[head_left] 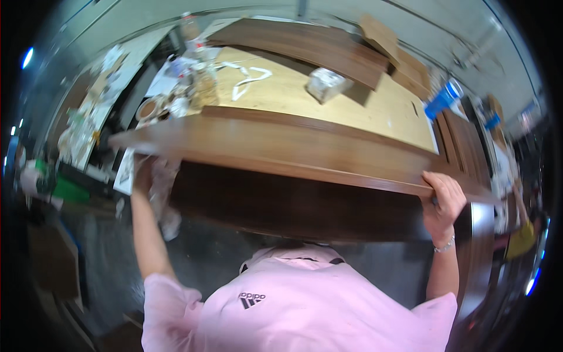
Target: The person wipes a wood panel with a cloth, applies liquid from a bottle to the cloth, and uses a sanding block on the edges and surface of the panels.
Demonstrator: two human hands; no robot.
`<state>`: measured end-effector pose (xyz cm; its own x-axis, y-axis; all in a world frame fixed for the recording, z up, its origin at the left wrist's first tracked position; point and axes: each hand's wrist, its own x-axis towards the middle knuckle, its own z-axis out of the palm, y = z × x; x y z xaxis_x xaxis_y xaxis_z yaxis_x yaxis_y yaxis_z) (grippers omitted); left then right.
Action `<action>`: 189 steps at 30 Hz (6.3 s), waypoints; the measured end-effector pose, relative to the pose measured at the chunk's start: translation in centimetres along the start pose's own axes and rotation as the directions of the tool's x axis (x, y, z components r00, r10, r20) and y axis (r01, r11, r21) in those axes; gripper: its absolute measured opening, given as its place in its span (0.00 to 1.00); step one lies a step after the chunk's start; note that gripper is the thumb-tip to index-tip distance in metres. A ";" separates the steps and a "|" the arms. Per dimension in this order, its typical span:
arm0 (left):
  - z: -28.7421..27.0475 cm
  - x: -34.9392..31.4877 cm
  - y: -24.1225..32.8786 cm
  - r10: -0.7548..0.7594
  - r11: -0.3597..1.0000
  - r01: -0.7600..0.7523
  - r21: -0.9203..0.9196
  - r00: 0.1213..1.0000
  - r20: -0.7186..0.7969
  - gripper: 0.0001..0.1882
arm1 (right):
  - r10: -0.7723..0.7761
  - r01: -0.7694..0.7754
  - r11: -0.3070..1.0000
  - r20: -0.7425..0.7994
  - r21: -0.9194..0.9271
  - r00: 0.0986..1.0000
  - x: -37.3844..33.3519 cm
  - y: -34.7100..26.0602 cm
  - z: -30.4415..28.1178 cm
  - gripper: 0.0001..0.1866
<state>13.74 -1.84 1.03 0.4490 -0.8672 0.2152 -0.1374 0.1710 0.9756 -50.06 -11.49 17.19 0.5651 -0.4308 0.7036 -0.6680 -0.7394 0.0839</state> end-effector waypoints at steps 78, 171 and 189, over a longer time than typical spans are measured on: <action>-2.7 -7.6 -4.5 -0.253 0.435 0.380 0.816 0.922 -0.294 0.17 | 0.964 -0.861 0.157 0.264 -0.484 0.028 -23.0 32.5 6.0 0.33; 2.6 18.1 -9.5 0.108 0.913 -0.251 0.322 0.909 0.402 0.25 | 0.513 -0.482 0.856 0.206 -0.184 0.833 3.0 -18.1 29.2 0.16; -10.4 -8.3 -1.8 0.180 0.787 -0.391 0.477 0.885 0.429 0.28 | 0.620 -0.604 0.784 0.132 -0.148 0.773 4.0 -20.9 29.6 0.10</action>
<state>19.48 9.88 -2.11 -0.0059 -0.9375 0.3479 -0.7052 0.2506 0.6632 -19.54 -13.08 -2.61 0.0862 -0.8598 0.5032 -0.9361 -0.2428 -0.2546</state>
